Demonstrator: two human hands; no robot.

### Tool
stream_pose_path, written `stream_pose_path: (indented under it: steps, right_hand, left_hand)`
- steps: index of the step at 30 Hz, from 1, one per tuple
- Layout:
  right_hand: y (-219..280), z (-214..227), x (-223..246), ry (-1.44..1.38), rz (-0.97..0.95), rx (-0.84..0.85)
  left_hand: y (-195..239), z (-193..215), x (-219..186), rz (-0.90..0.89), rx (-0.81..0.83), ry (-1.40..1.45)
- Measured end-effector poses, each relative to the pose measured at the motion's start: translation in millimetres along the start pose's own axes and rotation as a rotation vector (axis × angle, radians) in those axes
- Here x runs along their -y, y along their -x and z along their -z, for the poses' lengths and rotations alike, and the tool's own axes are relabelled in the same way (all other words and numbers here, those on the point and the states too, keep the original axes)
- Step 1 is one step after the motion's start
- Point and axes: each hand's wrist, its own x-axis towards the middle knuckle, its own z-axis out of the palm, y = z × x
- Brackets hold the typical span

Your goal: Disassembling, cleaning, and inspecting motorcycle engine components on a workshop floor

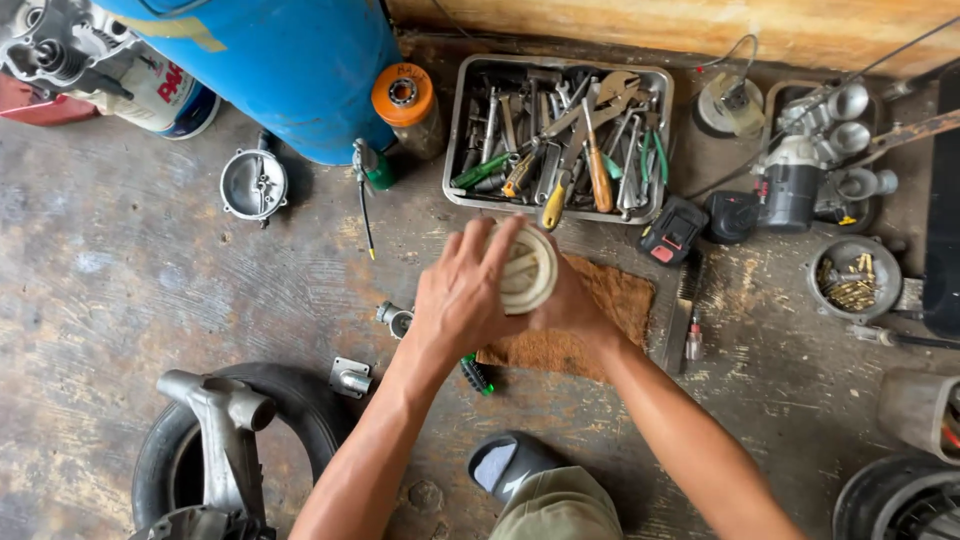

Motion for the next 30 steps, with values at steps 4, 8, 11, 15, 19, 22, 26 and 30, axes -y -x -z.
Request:
stream_pose_path:
  steps: [4,8,11,15,19,22,26,30]
  right_hand:
    - [55.5,27.8,28.3,-0.086,-0.177,-0.032]
    - [95.8,34.1,72.9,0.441,-0.618,-0.071]
    - [132.2,43.9,70.3,0.677,-0.831,0.045]
    - [187.1,49.7,16.2,1.07,-0.494,0.041]
    - [181.9,56.8,15.6,0.925,-0.739,0.109]
    - [171.3,59.7,24.7,0.94,-0.883,0.219]
    - [169.1,56.1,14.5,0.956,-1.015,0.377]
    - [181.9,59.5,-43.7,1.013,-1.115,0.569]
  left_hand:
    - [11.4,-24.8,-28.4,-0.054,0.056,0.061]
    - [25.6,-79.1,-52.6,0.087,0.04,0.264]
    - [31.6,-101.3,-73.0,0.293,0.211,0.37]
    - [30.5,-107.9,-87.6,0.536,0.461,0.445]
    - [23.5,-104.5,-57.2,0.5,0.473,0.52]
    - [17.3,-139.1,-18.2,0.544,0.288,0.646]
    - [25.9,-195.3,22.8,0.669,0.345,0.883]
    - [30.1,-167.3,19.5,0.688,0.321,0.949]
